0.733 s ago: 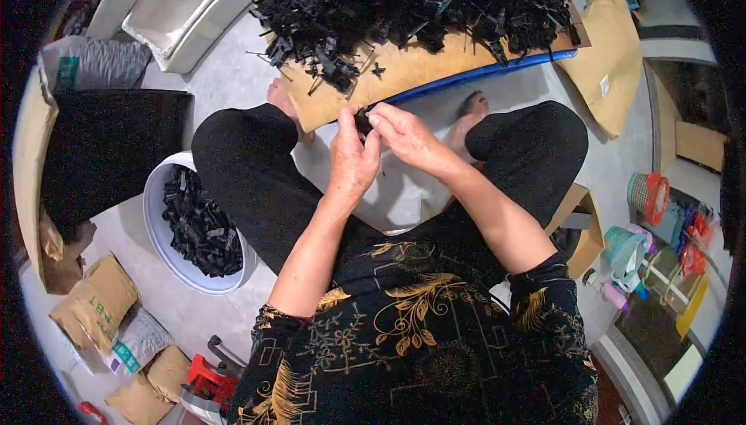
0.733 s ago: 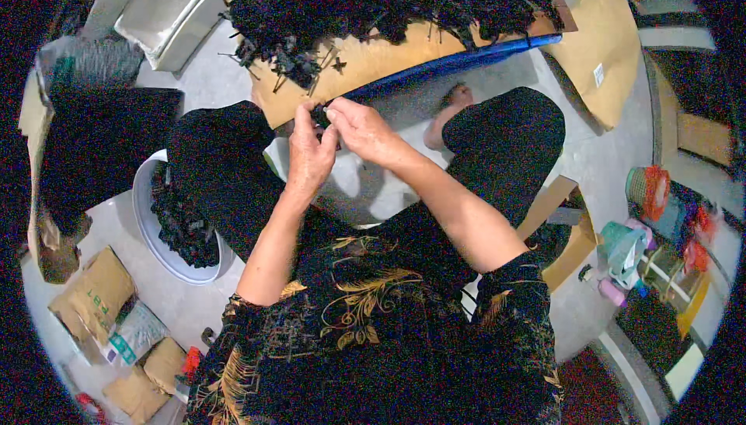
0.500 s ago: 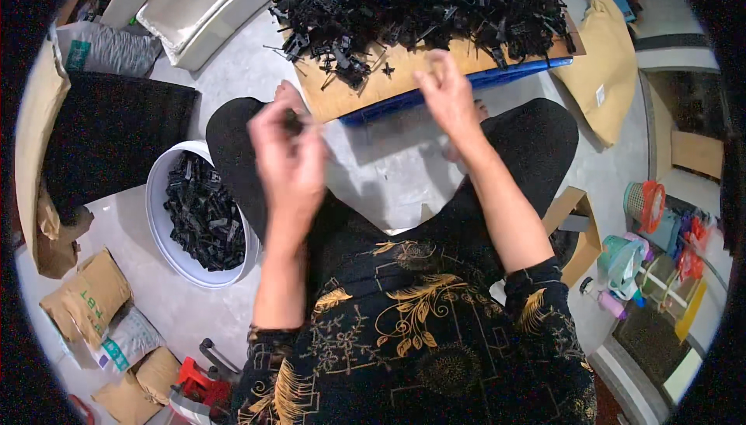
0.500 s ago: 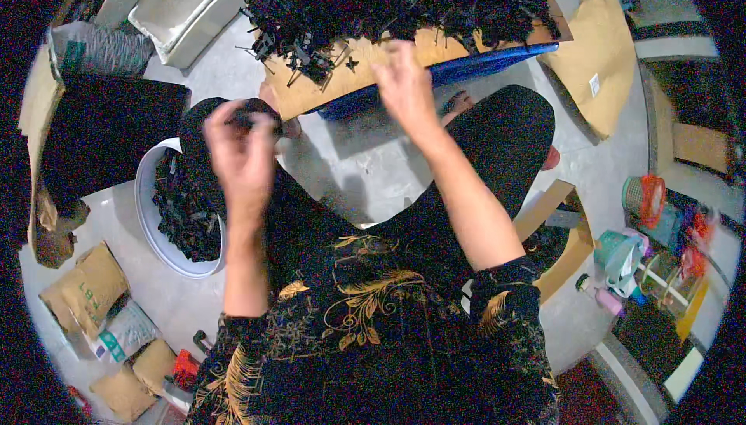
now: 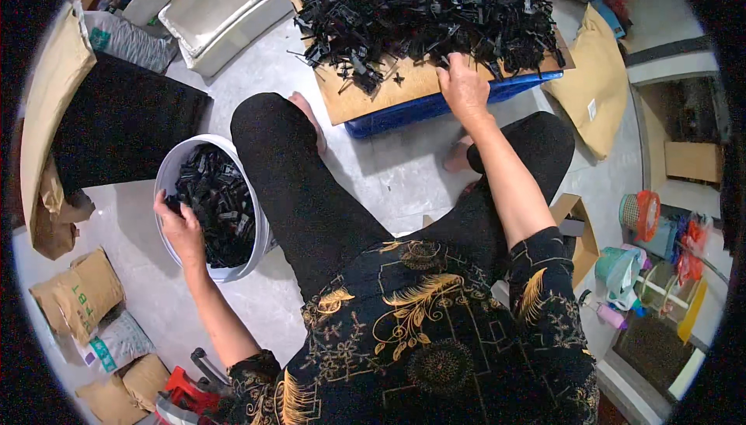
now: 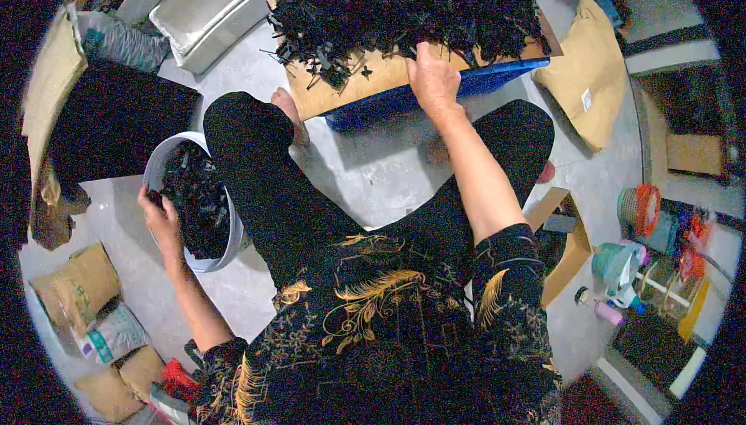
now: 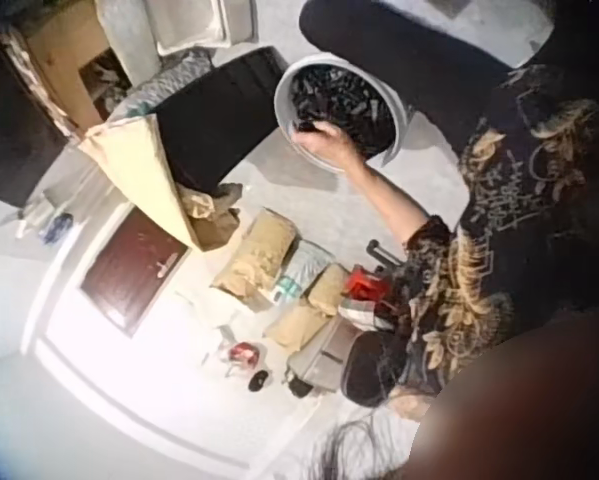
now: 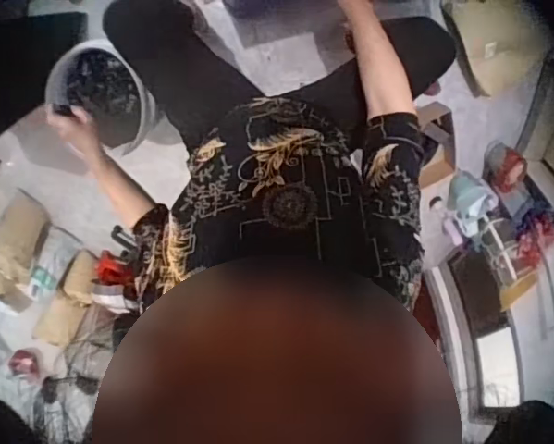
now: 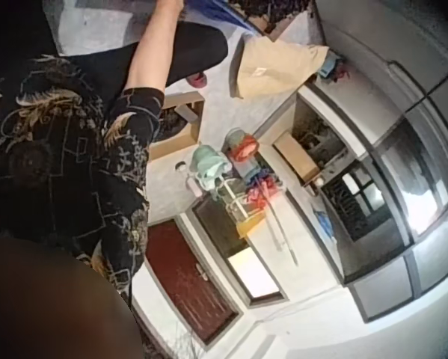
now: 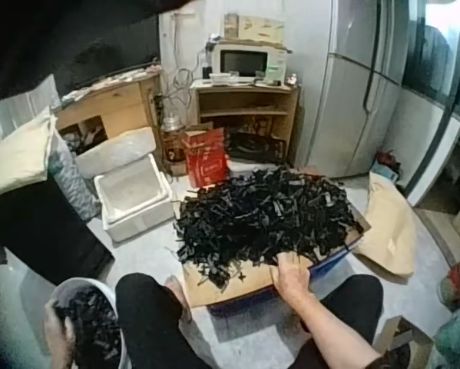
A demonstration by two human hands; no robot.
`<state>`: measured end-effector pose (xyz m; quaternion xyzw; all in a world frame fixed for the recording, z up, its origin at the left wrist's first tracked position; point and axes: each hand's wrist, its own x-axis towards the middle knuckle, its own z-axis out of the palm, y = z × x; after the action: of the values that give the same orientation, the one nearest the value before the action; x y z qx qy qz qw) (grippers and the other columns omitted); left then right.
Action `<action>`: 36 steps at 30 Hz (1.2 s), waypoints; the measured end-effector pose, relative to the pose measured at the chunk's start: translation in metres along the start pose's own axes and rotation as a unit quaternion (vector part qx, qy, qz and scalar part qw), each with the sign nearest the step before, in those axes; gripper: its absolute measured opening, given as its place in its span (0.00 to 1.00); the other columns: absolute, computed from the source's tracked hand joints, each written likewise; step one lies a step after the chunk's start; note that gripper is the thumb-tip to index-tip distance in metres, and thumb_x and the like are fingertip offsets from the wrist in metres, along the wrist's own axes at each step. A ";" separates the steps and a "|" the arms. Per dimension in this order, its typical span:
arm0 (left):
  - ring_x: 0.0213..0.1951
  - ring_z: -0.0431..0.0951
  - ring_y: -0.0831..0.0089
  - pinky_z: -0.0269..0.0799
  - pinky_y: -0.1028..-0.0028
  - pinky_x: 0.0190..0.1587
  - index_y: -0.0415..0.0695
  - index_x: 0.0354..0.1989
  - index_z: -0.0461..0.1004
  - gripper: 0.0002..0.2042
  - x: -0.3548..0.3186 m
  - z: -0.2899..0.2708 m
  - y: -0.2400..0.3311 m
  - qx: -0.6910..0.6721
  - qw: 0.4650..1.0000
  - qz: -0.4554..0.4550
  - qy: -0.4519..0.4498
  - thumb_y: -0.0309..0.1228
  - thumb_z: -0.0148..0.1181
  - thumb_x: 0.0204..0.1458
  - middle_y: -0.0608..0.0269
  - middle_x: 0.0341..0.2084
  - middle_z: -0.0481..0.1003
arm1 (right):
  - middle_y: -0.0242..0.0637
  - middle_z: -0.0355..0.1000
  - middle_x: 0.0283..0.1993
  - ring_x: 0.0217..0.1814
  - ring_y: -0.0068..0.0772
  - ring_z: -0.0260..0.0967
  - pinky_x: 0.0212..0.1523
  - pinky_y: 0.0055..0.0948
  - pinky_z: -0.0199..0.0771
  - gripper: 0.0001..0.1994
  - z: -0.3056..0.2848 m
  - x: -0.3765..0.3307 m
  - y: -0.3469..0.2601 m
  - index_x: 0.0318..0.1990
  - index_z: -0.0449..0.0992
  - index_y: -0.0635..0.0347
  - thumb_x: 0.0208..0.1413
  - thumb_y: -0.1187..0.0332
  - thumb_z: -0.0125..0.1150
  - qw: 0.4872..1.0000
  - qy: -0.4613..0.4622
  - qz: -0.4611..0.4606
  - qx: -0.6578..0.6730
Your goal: Sorting small black plastic components from a storage bin into a separate container.
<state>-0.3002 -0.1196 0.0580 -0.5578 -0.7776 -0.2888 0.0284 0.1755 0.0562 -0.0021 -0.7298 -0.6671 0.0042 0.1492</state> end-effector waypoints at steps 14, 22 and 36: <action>0.49 0.65 0.51 0.61 0.61 0.50 0.39 0.50 0.61 0.19 0.018 -0.011 0.033 0.112 0.990 0.066 -0.052 0.26 0.52 0.48 0.46 0.45 0.65 | 0.48 0.71 0.26 0.29 0.52 0.69 0.30 0.43 0.68 0.13 -0.044 0.026 0.009 0.36 0.69 0.62 0.49 0.60 0.53 0.988 -0.036 -0.116 0.099; 0.37 0.72 0.71 0.67 0.73 0.40 0.38 0.41 0.68 0.10 0.021 0.011 0.143 -0.201 0.974 0.098 0.015 0.21 0.53 0.48 0.58 0.36 0.69 | 0.44 0.70 0.22 0.26 0.46 0.70 0.24 0.40 0.68 0.11 -0.054 0.026 0.017 0.39 0.65 0.58 0.52 0.65 0.53 0.970 0.011 -0.243 0.008; 0.18 0.68 0.85 0.60 0.88 0.17 0.40 0.49 0.66 0.20 -0.016 0.108 0.250 -0.659 0.427 -0.173 -0.595 0.44 0.48 0.56 0.58 0.30 0.74 | 0.44 0.72 0.35 0.31 0.43 0.72 0.30 0.33 0.71 0.22 -0.101 -0.071 -0.027 0.50 0.67 0.56 0.44 0.78 0.57 0.868 -0.082 -0.365 0.326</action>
<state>-0.0435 -0.0284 0.0664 -0.2939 -0.2550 -0.3084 -0.8681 0.1617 -0.0331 0.0865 -0.3416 -0.8563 0.2269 0.3140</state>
